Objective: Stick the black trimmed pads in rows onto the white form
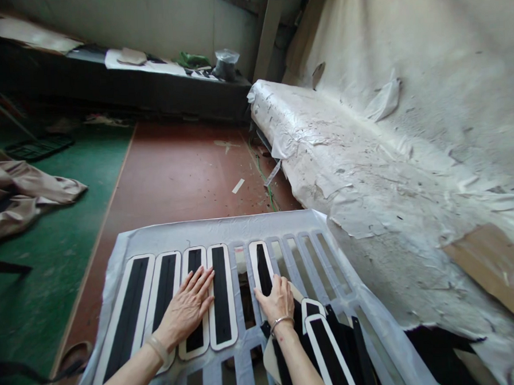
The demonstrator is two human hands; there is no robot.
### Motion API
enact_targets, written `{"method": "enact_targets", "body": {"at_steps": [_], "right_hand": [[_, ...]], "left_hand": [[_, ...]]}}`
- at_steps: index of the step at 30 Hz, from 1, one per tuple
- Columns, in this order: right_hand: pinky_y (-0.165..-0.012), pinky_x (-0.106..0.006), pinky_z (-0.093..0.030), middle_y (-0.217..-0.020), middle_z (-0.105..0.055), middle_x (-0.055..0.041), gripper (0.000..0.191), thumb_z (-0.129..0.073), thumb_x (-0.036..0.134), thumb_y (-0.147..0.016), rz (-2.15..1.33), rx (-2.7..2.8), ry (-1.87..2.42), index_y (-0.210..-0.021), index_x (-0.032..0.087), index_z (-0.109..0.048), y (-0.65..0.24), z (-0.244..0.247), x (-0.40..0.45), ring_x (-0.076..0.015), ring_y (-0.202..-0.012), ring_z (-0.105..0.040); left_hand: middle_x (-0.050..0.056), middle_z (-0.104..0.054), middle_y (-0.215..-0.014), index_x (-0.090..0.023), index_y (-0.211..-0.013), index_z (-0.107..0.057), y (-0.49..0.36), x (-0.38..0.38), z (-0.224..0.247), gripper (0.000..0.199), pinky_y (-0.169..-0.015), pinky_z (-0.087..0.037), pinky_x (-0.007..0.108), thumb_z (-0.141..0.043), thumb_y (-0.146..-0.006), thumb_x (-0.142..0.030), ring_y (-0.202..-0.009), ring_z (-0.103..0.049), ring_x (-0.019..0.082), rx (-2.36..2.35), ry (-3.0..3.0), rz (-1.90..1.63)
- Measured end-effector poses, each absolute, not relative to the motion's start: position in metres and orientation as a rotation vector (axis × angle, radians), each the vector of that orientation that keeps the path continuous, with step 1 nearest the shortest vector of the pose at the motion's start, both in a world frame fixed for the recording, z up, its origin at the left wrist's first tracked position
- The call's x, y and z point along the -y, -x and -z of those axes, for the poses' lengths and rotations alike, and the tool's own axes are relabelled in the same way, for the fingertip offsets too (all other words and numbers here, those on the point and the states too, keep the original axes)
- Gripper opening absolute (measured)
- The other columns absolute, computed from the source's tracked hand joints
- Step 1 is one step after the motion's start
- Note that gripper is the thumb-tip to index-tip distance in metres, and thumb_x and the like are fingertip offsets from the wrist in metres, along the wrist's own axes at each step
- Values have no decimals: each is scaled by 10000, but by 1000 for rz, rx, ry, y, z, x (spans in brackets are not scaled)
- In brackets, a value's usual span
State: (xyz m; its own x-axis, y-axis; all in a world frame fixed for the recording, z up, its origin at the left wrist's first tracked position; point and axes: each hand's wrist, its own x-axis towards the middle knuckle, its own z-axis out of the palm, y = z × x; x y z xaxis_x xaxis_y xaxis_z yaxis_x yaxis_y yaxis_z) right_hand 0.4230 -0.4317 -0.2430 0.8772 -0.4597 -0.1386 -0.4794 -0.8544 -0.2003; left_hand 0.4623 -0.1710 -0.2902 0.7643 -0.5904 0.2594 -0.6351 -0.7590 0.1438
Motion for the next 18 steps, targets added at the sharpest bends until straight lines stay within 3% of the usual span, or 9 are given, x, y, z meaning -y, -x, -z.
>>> {"method": "enact_targets", "body": {"at_steps": [6,11,18], "right_hand": [[-930,-406,-432,-1155,-550,-192,656,-585,467,-717,-67,-731,2727,-1232,78,-465,-423,245,441,-320,-1090,-545],[-820,-326,-500,-943,-647,-96,569,-603,541,-687,-136,-701,2568,-1077,128,-578,-425,239,467,-229,-863,-628],[-719,-278,-534,-808,-663,-43,509,-595,558,-720,-152,-615,2503,-1025,151,-594,-425,238,481,-182,-741,-641]], "left_hand": [[28,-296,-1525,-197,-1484,-201,-462,170,291,594,-1128,-274,431,-383,-959,-409,-1403,-247,227,942,-2726,-231],[24,-295,-1526,-204,-1487,-188,-462,169,290,597,-1134,-259,434,-381,-958,-405,-1409,-229,225,921,-2699,-238],[32,-272,-1533,-189,-1481,-211,-462,169,291,583,-1134,-250,441,-373,-963,-400,-1411,-220,230,924,-2724,-211]]}}
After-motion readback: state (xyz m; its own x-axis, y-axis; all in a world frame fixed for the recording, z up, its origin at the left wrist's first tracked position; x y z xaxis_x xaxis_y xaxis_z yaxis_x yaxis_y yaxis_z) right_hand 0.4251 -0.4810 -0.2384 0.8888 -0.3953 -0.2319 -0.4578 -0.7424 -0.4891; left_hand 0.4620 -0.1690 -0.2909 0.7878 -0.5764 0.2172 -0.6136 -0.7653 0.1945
